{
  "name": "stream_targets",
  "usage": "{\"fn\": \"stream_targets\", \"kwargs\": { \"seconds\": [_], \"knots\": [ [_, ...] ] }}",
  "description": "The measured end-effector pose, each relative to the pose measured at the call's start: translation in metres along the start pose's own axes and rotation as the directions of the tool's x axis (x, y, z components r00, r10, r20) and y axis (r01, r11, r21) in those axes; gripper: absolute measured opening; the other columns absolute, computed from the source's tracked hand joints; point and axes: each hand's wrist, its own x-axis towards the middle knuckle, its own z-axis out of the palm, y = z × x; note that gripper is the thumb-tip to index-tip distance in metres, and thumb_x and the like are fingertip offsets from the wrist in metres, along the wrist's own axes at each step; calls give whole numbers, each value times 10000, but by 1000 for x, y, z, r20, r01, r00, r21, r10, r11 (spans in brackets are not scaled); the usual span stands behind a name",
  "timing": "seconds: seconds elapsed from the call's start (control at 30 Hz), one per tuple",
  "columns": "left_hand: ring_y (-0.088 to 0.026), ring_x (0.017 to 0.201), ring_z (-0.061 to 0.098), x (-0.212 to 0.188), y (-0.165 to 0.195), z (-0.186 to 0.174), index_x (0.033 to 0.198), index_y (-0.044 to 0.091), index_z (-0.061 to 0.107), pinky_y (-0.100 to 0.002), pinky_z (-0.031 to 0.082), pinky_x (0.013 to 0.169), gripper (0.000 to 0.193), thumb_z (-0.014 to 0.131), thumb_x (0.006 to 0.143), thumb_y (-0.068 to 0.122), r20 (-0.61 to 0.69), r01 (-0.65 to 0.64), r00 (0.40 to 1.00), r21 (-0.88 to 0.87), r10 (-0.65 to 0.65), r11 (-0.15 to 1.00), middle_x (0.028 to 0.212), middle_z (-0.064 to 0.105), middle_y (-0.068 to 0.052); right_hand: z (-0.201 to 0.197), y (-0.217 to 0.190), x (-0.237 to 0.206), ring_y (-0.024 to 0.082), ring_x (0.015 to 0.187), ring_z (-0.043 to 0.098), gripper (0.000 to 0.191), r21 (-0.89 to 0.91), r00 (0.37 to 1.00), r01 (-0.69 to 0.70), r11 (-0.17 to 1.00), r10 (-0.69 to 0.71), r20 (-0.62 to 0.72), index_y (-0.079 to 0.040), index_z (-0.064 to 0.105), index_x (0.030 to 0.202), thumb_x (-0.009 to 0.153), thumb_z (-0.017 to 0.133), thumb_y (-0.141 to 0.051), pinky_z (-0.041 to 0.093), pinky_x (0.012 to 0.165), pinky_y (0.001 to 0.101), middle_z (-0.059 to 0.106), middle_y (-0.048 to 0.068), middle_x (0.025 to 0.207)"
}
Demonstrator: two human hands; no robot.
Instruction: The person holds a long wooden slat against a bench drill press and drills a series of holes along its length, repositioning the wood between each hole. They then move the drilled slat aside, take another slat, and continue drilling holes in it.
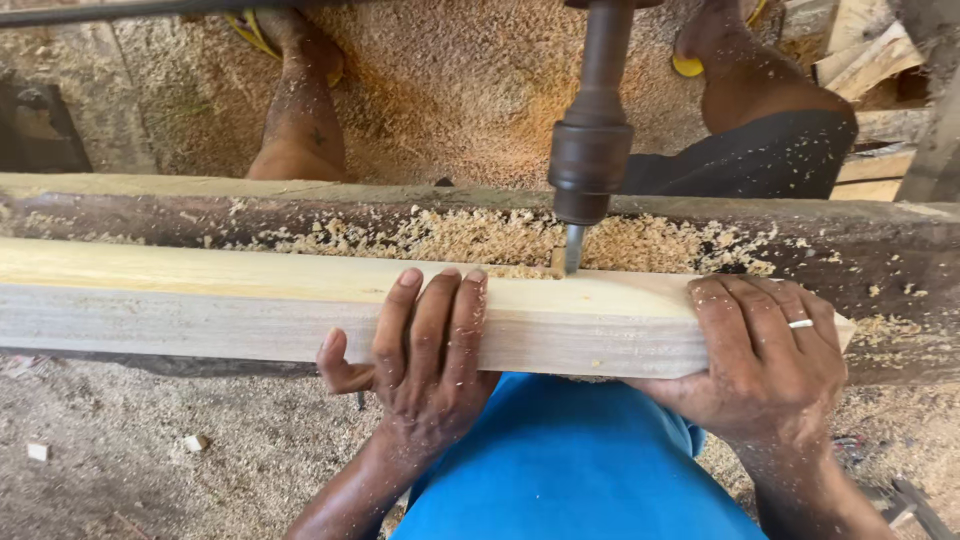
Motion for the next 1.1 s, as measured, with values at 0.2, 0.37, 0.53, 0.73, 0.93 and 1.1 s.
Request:
{"fn": "stream_targets", "kwargs": {
  "seconds": [0.2, 0.37, 0.53, 0.73, 0.93, 1.1],
  "knots": [
    [-209, 1298, 516, 2, -7, -1, 1263, 190, 724, -555, 95, 1104, 319, 676, 1049, 420, -14, -29, 1000, -72, 28, 997, 1246, 669, 10, 8, 6, -1, 271, 815, 719, 845, -23, 999, 46, 999, -46, -25, -7, 687, 957, 746, 646, -823, 568, 819, 404, 711, 147, 855],
    [-197, 1292, 523, 8, -10, -3, 1236, 193, 736, -534, 108, 1087, 326, 662, 1046, 447, -46, -70, 997, -18, 69, 997, 1237, 687, 24, 6, 3, 1, 270, 787, 727, 835, -39, 1000, 20, 999, -21, -11, -3, 690, 900, 721, 636, -817, 570, 789, 410, 711, 142, 812],
    [-195, 1301, 515, 9, -13, -4, 1230, 195, 740, -520, 115, 1089, 287, 650, 1051, 401, -21, -92, 996, 4, 92, 996, 1241, 699, 30, 4, 2, 7, 265, 787, 726, 820, -38, 1000, 12, 999, -12, -7, -7, 694, 884, 715, 664, -808, 566, 782, 404, 718, 137, 817],
    [-199, 1293, 505, 9, -15, 1, 1246, 196, 733, -519, 104, 1099, 275, 630, 1067, 376, -24, -97, 995, -1, 97, 995, 1237, 700, 15, 5, 6, 9, 267, 802, 729, 820, -33, 999, 19, 999, -20, -28, -14, 708, 888, 708, 685, -814, 573, 812, 409, 717, 132, 826],
    [-176, 1290, 512, 15, -16, 3, 1258, 213, 734, -509, 92, 1109, 274, 623, 1050, 353, -38, -96, 995, 27, 97, 995, 1231, 707, 38, 8, 9, 6, 275, 817, 739, 826, -30, 999, 9, 1000, -10, -38, -5, 717, 918, 693, 721, -800, 575, 835, 416, 727, 133, 838],
    [-178, 1295, 519, 21, -16, 2, 1261, 189, 734, -509, 91, 1100, 291, 643, 1050, 367, -62, -102, 993, 28, 104, 994, 1247, 697, 29, 13, 18, 1, 271, 844, 737, 828, -42, 999, 20, 999, -22, -32, -1, 720, 955, 732, 703, -798, 570, 848, 403, 731, 136, 871]
  ]
}}
